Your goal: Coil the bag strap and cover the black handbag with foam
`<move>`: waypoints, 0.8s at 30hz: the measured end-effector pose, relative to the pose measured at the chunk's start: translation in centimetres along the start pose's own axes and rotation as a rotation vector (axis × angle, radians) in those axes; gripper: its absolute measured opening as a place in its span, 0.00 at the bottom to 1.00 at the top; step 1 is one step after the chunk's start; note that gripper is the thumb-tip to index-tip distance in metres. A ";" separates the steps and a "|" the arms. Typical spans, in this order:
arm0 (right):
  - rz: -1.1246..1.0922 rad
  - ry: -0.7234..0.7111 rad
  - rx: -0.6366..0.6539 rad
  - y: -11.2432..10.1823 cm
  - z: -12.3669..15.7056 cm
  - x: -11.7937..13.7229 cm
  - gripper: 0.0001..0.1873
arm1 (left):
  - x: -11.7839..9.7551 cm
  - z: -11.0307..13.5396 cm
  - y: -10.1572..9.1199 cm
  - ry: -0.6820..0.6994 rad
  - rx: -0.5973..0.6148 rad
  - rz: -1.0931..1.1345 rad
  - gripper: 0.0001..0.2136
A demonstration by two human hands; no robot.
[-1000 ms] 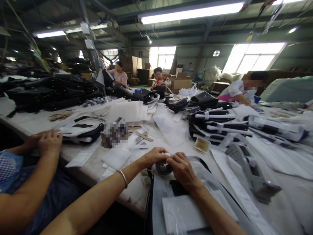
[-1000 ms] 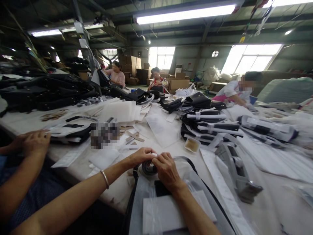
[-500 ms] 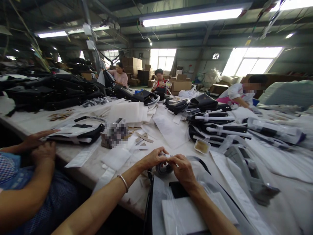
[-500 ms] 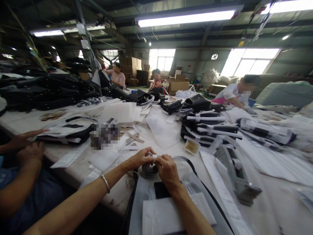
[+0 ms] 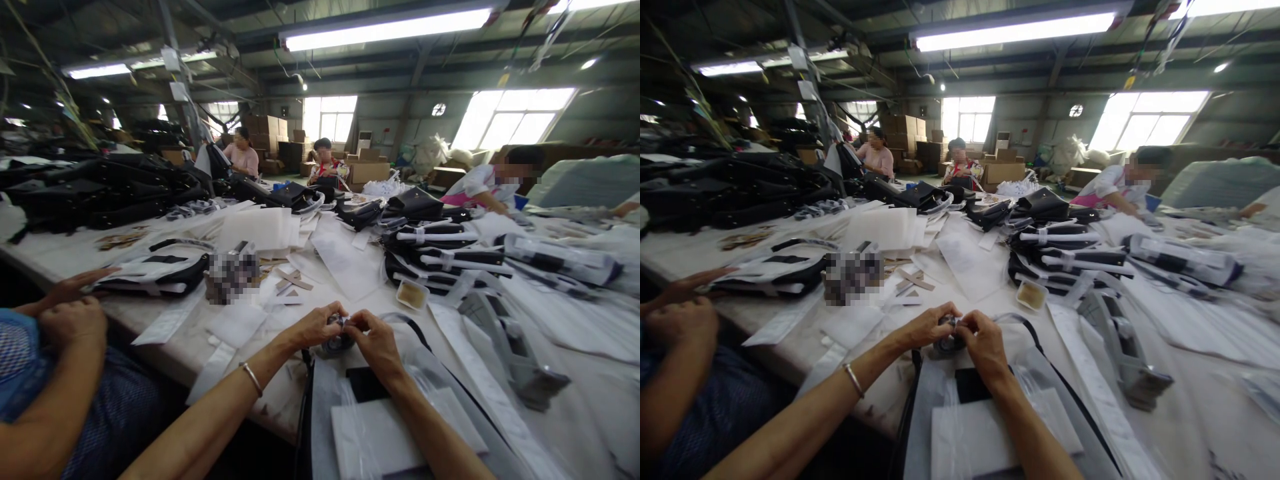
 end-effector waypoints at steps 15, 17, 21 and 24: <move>-0.188 0.275 0.454 0.7 0.1 -2.1 0.20 | -2.9 1.8 0.1 0.144 -0.019 -0.504 0.16; -0.144 0.260 0.426 0.5 0.1 -2.0 0.20 | -3.4 2.0 0.0 0.113 -0.055 -0.515 0.16; -0.142 0.268 0.410 0.7 0.3 -1.8 0.19 | -3.5 2.3 0.2 -0.007 -0.131 -0.526 0.13; -0.178 0.298 0.412 0.9 0.4 -1.6 0.17 | -2.9 2.4 0.4 -0.099 -0.122 -0.503 0.13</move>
Point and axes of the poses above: each hand's wrist, its own z-axis away from the middle knuckle, its own y-axis out of the palm, x = y × z, the point moved 7 cm from there along -z, towards the middle knuckle, and after that the axes turned 11 degrees about -z, right-handed, at the moved point
